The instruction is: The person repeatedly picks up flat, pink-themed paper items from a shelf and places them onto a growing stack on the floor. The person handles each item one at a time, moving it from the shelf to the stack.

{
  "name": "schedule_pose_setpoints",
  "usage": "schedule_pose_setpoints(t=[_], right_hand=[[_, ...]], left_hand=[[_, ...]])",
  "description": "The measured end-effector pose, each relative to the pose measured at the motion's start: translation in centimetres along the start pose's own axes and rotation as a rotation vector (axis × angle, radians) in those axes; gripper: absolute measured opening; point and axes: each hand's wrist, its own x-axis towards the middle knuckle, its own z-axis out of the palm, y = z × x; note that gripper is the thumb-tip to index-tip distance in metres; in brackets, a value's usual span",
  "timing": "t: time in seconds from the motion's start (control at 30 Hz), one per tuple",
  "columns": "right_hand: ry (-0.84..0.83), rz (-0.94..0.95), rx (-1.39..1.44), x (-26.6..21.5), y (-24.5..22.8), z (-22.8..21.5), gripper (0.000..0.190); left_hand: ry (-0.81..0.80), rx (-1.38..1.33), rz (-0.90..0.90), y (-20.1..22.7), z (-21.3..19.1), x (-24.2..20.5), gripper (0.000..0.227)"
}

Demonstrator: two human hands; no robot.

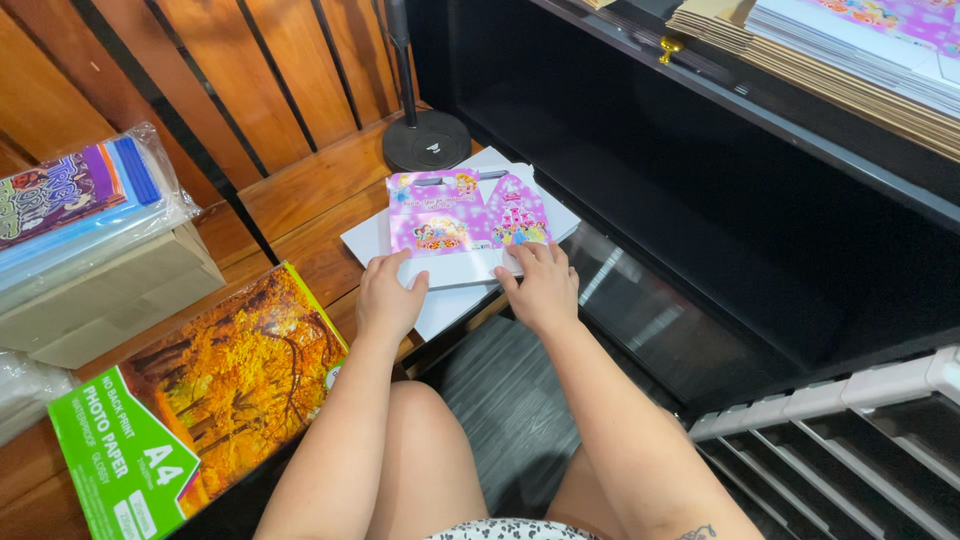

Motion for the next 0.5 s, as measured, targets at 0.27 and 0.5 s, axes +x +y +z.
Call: schedule_pose_setpoints(t=[0.27, 0.5], right_hand=[[-0.015, -0.01, 0.037, 1.4, 1.3, 1.1, 0.048], [0.039, -0.078, 0.221, 3.6, 5.5, 1.2, 0.046]], left_hand=[[-0.014, -0.017, -0.026, -0.6, 0.2, 0.3, 0.052], [-0.035, -0.141, -0.11, -1.9, 0.1, 1.3, 0.056]])
